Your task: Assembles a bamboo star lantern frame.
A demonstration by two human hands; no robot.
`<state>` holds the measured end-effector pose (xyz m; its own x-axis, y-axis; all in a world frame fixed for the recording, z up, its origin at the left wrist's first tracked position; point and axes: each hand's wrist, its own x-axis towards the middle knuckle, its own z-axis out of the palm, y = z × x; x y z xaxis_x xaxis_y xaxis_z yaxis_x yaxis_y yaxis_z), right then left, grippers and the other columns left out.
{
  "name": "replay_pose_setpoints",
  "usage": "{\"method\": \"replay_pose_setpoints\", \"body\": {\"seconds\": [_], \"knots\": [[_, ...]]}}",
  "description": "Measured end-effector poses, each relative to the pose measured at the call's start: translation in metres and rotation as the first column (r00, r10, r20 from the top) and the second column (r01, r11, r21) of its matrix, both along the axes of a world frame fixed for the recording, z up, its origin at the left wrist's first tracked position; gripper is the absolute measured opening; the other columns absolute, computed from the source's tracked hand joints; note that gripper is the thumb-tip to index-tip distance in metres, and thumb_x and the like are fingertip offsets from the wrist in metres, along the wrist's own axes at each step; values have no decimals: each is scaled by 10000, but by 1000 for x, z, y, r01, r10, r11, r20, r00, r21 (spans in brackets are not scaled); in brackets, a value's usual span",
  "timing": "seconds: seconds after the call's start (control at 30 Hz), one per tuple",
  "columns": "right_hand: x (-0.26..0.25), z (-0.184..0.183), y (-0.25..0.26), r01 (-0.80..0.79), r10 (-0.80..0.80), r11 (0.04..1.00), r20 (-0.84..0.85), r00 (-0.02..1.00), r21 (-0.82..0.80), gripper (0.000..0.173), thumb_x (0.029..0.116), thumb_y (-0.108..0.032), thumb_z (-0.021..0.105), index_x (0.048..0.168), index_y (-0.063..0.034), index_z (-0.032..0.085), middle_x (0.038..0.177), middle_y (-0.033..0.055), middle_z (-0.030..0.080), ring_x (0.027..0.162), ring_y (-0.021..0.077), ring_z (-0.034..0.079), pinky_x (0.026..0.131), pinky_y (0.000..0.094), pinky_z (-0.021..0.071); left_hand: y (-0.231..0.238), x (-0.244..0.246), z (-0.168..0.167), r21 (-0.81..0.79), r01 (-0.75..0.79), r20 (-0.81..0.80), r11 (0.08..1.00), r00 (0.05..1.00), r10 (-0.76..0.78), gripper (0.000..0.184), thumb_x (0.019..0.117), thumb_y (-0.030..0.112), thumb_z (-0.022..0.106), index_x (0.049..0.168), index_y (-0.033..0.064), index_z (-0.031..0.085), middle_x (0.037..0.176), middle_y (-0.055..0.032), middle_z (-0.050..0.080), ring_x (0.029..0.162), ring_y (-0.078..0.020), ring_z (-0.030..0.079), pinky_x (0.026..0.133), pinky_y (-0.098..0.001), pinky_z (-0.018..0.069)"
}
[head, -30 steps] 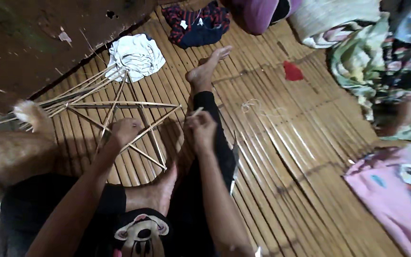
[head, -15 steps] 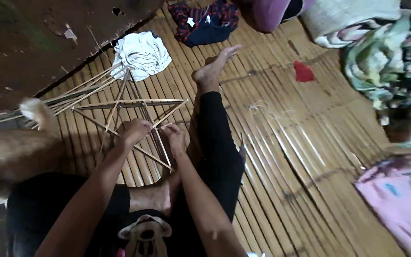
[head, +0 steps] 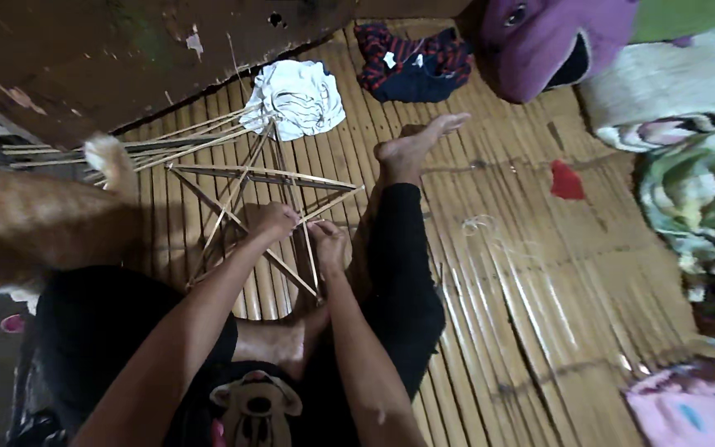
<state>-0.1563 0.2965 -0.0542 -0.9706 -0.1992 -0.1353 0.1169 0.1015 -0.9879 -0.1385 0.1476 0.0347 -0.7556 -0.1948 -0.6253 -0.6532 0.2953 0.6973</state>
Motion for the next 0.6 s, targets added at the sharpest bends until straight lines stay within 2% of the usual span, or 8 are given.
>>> {"method": "replay_pose_setpoints", "body": {"seconds": [0.13, 0.27, 0.47, 0.6], "knots": [[-2, 1, 0, -23, 26, 998, -37, 999, 55, 75, 956, -27, 689, 976, 37, 724, 919, 79, 719, 806, 58, 640, 783, 266, 544, -1, 0, -4, 18, -5, -8, 1000, 1000, 5, 226, 1058, 106, 554, 1232, 18, 668, 1124, -148, 678, 903, -175, 671, 856, -351, 560], [0, 1, -1, -70, 78, 992, -72, 994, 107, 82, 945, 25, 679, 996, 61, 733, 960, 124, 734, 845, 93, 674, 829, 278, 563, -2, 1, -14, 41, -25, 0, 999, 1000, 25, 230, 1053, 96, 555, 1228, 3, 671, 1132, -157, 684, 926, -182, 683, 876, -357, 563], [-2, -10, -4, -147, 160, 974, -64, 985, 173, 134, 971, 0, 652, 1069, 34, 738, 1007, 141, 741, 867, 140, 687, 827, 330, 566, -2, 3, -27, 152, -194, 13, 969, 981, 194, 231, 1057, 97, 554, 1229, -32, 641, 1069, -154, 655, 830, -141, 637, 803, -298, 552], [-2, -8, -7, -178, 196, 959, -62, 979, 221, 157, 1002, -39, 626, 1112, 11, 726, 1037, 154, 733, 888, 194, 686, 832, 390, 561, -2, 2, -27, 103, -218, 19, 970, 976, 218, 260, 1066, 156, 557, 1254, 2, 650, 1060, -141, 671, 799, -131, 646, 776, -298, 560]]}}
